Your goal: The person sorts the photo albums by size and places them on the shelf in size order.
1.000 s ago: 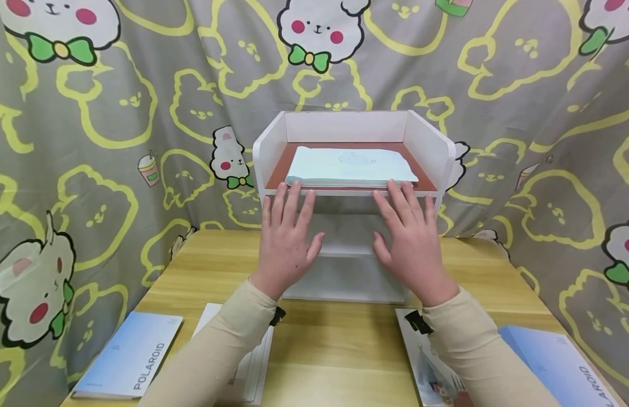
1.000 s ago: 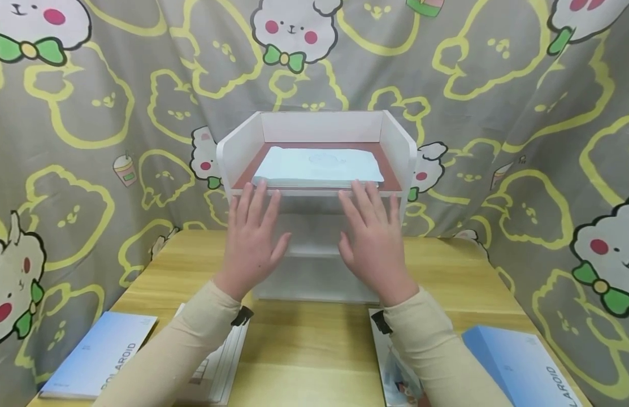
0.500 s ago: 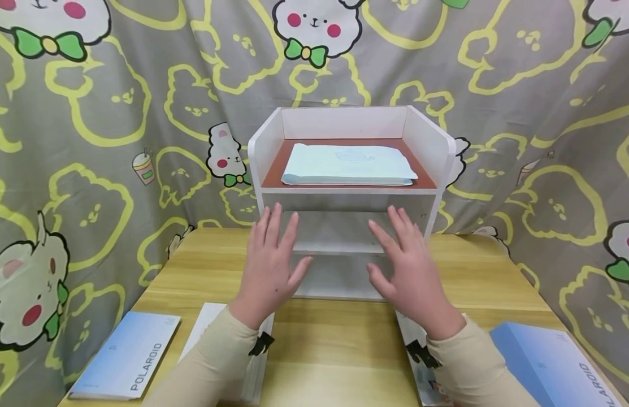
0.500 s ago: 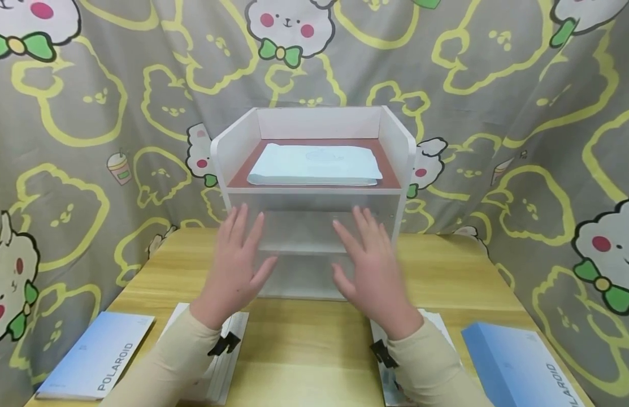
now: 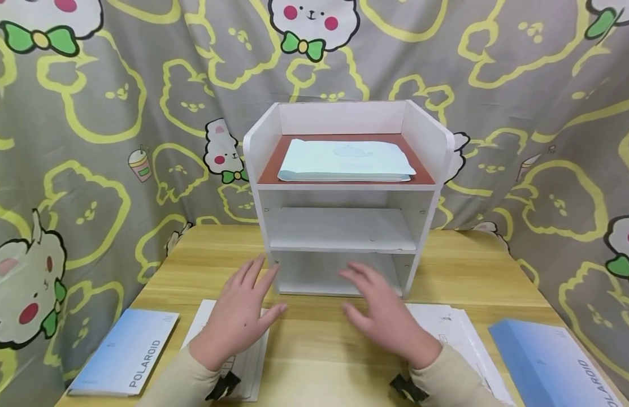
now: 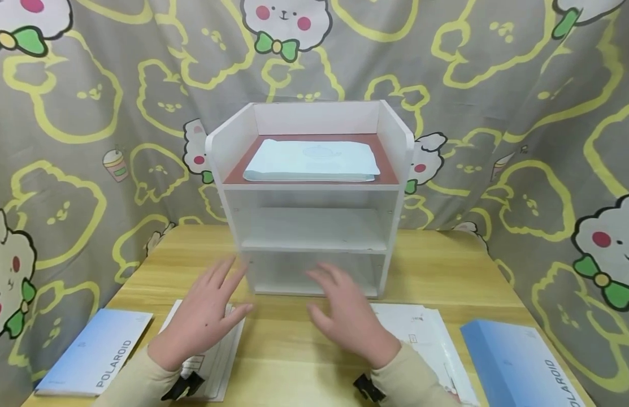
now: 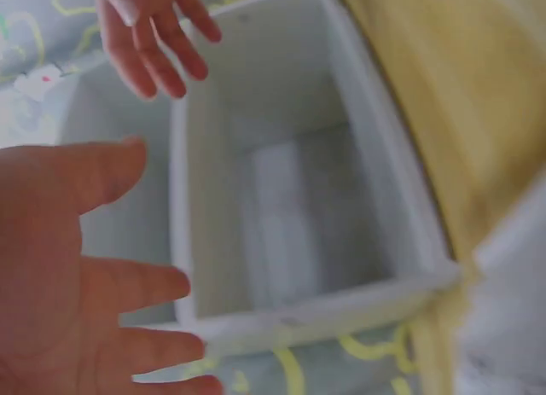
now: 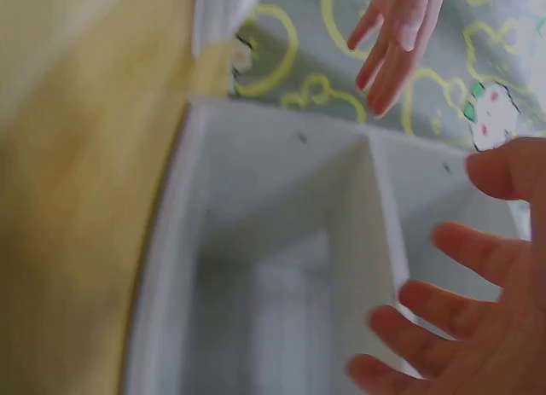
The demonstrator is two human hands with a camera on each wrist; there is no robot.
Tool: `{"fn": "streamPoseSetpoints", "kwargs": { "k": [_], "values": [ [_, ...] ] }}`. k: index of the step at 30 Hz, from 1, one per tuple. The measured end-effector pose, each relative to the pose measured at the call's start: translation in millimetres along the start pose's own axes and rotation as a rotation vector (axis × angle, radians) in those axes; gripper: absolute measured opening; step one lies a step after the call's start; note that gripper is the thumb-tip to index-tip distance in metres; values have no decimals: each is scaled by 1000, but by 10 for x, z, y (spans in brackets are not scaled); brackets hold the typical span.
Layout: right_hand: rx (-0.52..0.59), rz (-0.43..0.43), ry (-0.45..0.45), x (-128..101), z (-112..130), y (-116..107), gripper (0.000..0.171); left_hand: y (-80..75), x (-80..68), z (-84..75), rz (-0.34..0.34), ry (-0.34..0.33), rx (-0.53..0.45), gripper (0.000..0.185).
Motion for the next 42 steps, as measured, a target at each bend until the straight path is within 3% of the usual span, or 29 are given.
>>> {"fn": "streamPoseSetpoints", "kwargs": {
  "k": [4,7,18,25,28,30,37,42],
  "values": [
    [12,178,47,-62,9,325,57,129,-159,201,101,-48,23,76],
    [10,259,83,-111,-41,485,57,170,-241,364,146,-83,31,78],
    [60,414,167,-180,-242,762,67,294,-496,863,411,-212,-22,91],
    [-29,461,180,-234,-229,791,66,387,-564,1080,579,-340,-112,99],
    [-42,463,176,-246,-216,772,64,454,-569,1113,621,-386,-158,100],
    [-49,464,172,-249,-216,768,63,479,-556,1102,618,-382,-154,101],
    [-62,457,162,-246,-223,765,60,485,-429,876,571,-271,-70,98],
    [-61,460,156,-241,-220,782,60,496,-334,714,582,-216,-49,93]
  ]
}}
Point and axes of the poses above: each hand's wrist, its own x-axis towards the middle knuckle, its own y-axis out of the palm, z = x × y, the point moved 7 cm from there along x, towards the middle knuckle
